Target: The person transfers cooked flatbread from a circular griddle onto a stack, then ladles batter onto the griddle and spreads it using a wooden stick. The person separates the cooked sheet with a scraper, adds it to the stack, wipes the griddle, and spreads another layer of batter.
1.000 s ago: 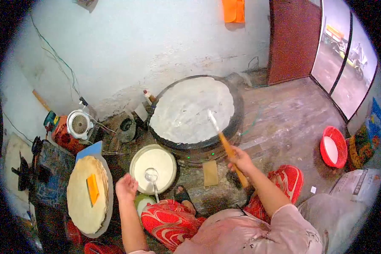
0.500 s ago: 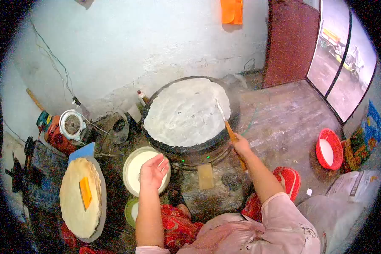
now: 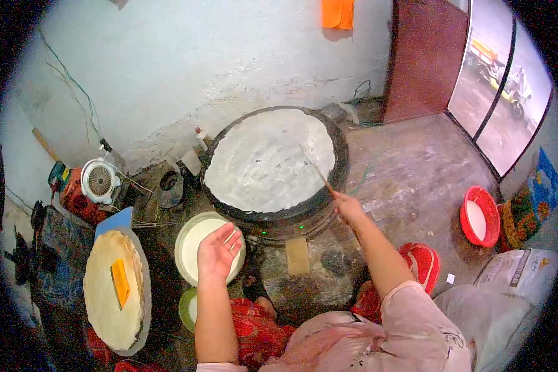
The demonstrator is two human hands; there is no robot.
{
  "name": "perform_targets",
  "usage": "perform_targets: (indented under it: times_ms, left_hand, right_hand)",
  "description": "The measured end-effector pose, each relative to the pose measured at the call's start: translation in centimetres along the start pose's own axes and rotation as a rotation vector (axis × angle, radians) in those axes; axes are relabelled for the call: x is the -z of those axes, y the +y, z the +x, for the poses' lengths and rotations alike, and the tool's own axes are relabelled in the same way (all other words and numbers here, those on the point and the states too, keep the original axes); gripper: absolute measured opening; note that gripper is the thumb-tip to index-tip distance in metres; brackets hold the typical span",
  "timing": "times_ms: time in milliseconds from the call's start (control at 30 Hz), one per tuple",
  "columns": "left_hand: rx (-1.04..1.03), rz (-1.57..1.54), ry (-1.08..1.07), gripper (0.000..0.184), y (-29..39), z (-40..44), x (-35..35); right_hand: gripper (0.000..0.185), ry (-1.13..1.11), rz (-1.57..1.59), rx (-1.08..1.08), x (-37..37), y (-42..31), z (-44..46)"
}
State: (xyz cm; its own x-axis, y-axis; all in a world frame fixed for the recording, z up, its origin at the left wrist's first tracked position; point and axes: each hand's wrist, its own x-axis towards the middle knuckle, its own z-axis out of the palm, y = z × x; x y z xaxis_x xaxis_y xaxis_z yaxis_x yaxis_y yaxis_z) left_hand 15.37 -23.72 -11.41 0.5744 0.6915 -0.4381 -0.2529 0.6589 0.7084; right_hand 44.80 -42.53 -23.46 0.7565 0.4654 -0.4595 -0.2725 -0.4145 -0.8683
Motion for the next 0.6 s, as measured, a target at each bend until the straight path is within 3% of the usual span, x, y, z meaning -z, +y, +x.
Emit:
perform_targets:
  times_ms: [133, 300, 400, 600]
  left_hand:
    - [-0.009, 0.012, -0.008, 0.028, -0.2, -0.2, 0.1]
    - [0.025, 0.003, -0.04, 0.032, -0.4, 0.0, 0.7]
    - [0.008, 0.013, -0.053, 0.031, -0.6, 0.1, 1.2]
    - [0.009, -0.005, -0.04, 0.027, -0.4, -0.5, 0.9]
  right_hand:
    - [0.042, 0.006, 0.259, -0.062, 0.6, -0.1, -1.6]
    - [0.041, -0.061, 0.124, 0.006, -0.4, 2.2, -1.4]
    - [0.036, 0.321, -0.754, 0.63, -1.3, 3.9, -1.7]
    - [0.032, 0.075, -0.576, 0.469, -1.6, 4.0, -2.8]
